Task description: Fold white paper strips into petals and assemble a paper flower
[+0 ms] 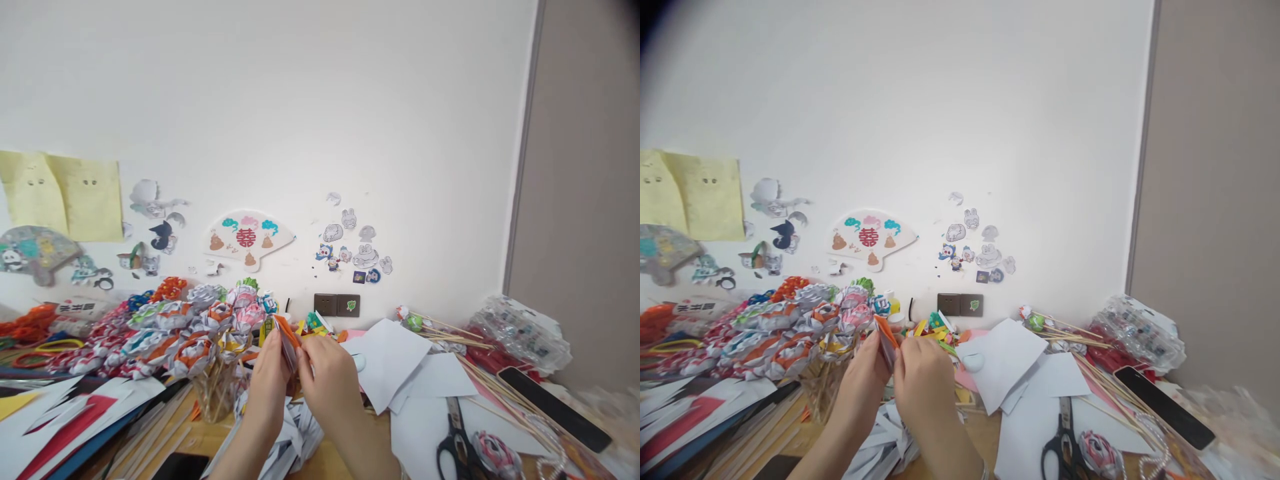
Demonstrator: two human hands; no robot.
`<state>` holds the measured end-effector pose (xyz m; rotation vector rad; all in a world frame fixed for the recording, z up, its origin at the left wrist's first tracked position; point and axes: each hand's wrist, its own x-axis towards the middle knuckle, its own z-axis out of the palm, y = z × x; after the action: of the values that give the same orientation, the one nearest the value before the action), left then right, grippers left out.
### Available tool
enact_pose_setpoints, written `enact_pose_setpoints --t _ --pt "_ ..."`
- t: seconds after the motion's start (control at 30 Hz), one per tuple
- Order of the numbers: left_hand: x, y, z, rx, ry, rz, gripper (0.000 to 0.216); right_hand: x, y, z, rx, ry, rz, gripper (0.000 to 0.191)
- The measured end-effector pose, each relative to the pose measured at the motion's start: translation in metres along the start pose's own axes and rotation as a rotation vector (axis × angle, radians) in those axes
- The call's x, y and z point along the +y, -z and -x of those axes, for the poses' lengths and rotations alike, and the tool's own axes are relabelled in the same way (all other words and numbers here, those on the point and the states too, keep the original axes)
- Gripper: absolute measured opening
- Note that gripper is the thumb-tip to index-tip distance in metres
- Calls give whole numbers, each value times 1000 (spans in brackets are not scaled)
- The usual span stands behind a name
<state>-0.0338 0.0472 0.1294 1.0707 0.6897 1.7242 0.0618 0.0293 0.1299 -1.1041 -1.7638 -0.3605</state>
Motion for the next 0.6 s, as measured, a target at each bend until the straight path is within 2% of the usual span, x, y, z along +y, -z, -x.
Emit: enact_pose_setpoints --t 0.23,0.37,0.6 --pt "3 -4 6 53 -23 -123 34 -6 0 -1 -62 40 62 17" --pt "-1 -7 7 -5 28 -65 34 -6 -2 -2 -91 31 153 17" --pt "-7 -7 7 -34 109 17 33 -4 -4 -2 -189 18 203 13"
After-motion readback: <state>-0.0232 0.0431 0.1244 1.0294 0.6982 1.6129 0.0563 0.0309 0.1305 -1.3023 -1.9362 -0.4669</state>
